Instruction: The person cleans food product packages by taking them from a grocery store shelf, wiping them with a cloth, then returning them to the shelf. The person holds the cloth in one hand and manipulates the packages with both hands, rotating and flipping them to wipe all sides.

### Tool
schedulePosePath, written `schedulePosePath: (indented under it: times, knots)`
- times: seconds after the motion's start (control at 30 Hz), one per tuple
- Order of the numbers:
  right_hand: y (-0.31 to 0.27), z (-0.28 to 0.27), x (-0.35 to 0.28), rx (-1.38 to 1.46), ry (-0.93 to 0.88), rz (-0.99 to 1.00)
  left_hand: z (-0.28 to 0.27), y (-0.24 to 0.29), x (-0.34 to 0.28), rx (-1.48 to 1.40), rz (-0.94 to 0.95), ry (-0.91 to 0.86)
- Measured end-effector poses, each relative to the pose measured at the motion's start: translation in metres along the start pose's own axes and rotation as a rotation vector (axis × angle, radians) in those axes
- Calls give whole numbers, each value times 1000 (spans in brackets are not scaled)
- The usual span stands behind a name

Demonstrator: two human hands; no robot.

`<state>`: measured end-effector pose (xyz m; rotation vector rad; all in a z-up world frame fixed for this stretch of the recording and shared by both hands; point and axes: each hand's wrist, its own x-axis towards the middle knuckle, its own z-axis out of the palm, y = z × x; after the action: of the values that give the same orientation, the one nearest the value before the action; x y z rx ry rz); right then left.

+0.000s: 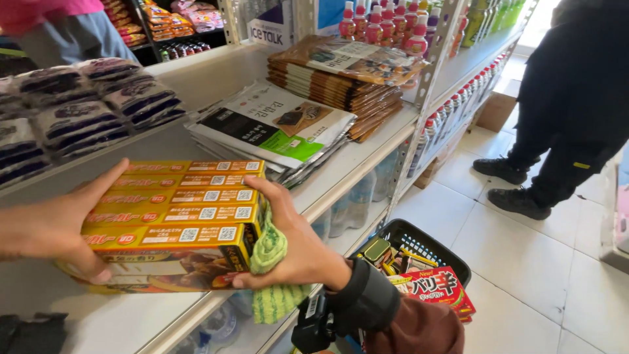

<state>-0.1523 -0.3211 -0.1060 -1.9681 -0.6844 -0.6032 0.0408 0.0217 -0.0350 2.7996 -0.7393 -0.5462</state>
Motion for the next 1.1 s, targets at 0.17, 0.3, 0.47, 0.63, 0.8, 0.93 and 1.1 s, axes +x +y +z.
schedulePosePath:
  times: [0.17,0.3,0.47,0.63,0.8,0.93,1.1]
  knots:
    - [4,17,-10,-56,156,-92,17,-16,4,-17,35,100]
    - [-3,22,-19,-75,216,-101,35,-65,21,-97,-9,63]
    - [-26,21,-36,-25,202,-79,33,-27,-13,-51,6,133]
    - [-40,17,-48,-39,210,-1,22,19,-29,-160,113,87]
    - [-38,13,-45,-96,214,4,-6,18,-29,106,-73,-94]
    - [-30,13,-44,-31,192,-53,-17,22,-42,78,-299,-162]
    - [-26,15,-39,158,202,-33,-12,35,-66,-64,-202,-110]
